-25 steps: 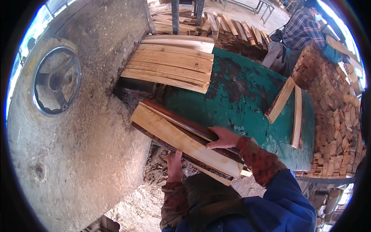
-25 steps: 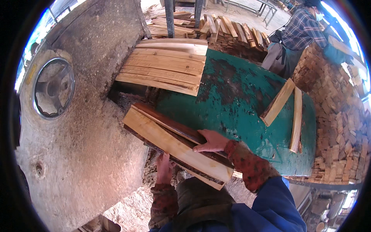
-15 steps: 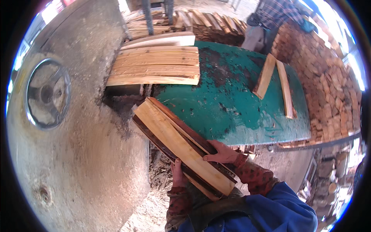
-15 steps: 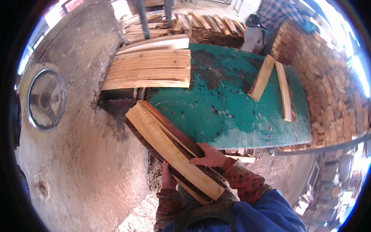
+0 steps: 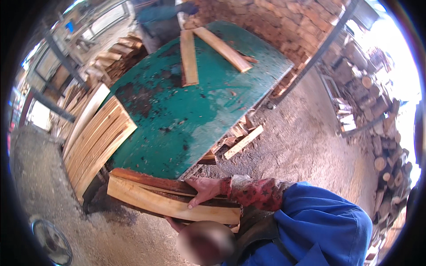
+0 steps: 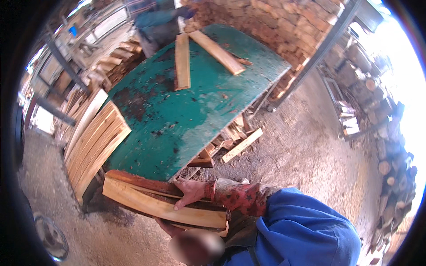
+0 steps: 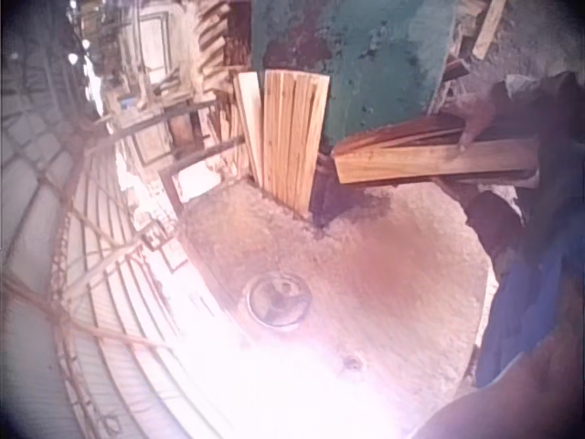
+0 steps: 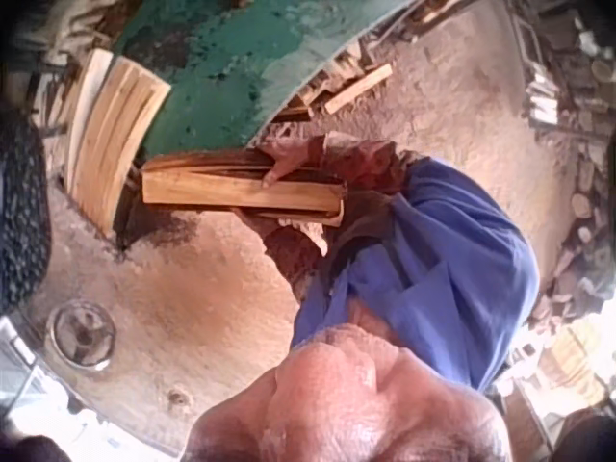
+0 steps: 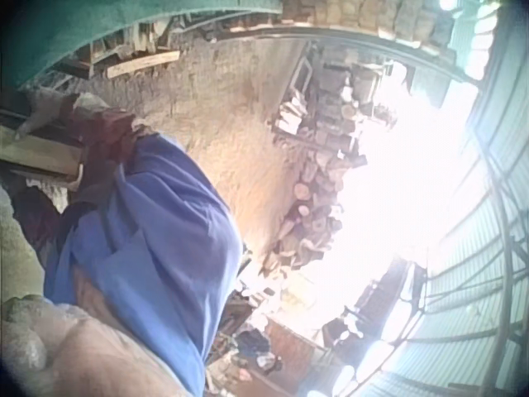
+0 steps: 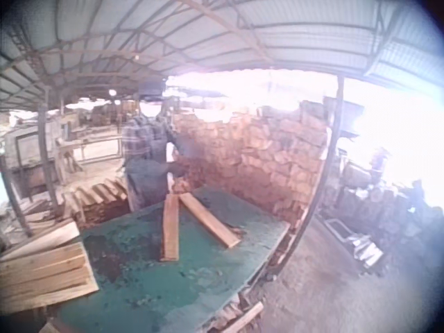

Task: The person stacks cut wooden planks on a green metal table in a workshop. They repeatedly pick up planks from a pile and arrange them neatly on the table while another person works nearby.

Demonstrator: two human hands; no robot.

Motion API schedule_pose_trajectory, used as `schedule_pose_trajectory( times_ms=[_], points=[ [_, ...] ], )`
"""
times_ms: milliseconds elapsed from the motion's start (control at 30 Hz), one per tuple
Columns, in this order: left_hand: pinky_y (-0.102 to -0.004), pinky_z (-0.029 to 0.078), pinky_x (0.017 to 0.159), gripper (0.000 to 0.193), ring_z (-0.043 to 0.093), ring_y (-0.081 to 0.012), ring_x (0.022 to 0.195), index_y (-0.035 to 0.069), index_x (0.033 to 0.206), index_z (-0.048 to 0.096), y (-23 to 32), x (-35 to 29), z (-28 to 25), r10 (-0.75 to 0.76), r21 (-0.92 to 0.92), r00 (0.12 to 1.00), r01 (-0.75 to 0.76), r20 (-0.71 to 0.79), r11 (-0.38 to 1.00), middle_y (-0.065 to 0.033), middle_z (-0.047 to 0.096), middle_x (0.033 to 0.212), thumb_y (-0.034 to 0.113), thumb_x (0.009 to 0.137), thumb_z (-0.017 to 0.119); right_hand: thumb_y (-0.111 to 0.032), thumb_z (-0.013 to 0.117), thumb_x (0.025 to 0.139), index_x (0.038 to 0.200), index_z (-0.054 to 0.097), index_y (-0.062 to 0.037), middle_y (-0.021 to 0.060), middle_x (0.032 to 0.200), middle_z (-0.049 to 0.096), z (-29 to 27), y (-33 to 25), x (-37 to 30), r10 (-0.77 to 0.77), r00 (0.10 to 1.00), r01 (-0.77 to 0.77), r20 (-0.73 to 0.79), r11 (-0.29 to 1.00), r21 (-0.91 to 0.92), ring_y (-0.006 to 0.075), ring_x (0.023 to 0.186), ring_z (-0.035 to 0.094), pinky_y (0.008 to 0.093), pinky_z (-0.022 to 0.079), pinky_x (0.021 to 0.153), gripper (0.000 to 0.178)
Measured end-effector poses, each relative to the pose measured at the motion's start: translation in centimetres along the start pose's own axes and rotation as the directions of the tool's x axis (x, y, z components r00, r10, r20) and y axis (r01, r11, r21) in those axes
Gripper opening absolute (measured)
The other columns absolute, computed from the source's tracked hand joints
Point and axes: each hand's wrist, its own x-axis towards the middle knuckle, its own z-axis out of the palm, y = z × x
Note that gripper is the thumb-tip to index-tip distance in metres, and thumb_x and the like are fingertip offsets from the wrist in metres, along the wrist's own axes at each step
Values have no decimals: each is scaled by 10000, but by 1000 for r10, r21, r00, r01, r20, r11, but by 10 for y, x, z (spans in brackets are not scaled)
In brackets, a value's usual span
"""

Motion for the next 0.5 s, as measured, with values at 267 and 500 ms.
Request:
schedule_pose_trajectory(
  times_ms=[267, 500],
  points=[
    [-448, 382, 1066, 766, 447, -310, 1282, 61, 1457, 334, -86, -46, -17, -210, 182, 973, 190, 96, 965, -152, 409, 1443, 604, 925, 431, -649, 756, 653, 1335, 346, 162, 310, 1260, 452, -12, 26, -97, 228, 974, -228, 1, 974, 19, 439, 1157, 518, 458, 455, 970, 1136],
    [-449, 373, 1073, 786, 438, -315, 1290, 46, 1459, 323, -102, -40, 53, -234, 317, 930, 140, 283, 938, -161, 402, 1446, 614, 925, 425, -644, 755, 659, 1372, 311, 151, 302, 1257, 446, -57, 34, -160, 190, 947, -188, -258, 982, 35, 446, 1158, 511, 463, 456, 974, 1157]
  ],
)
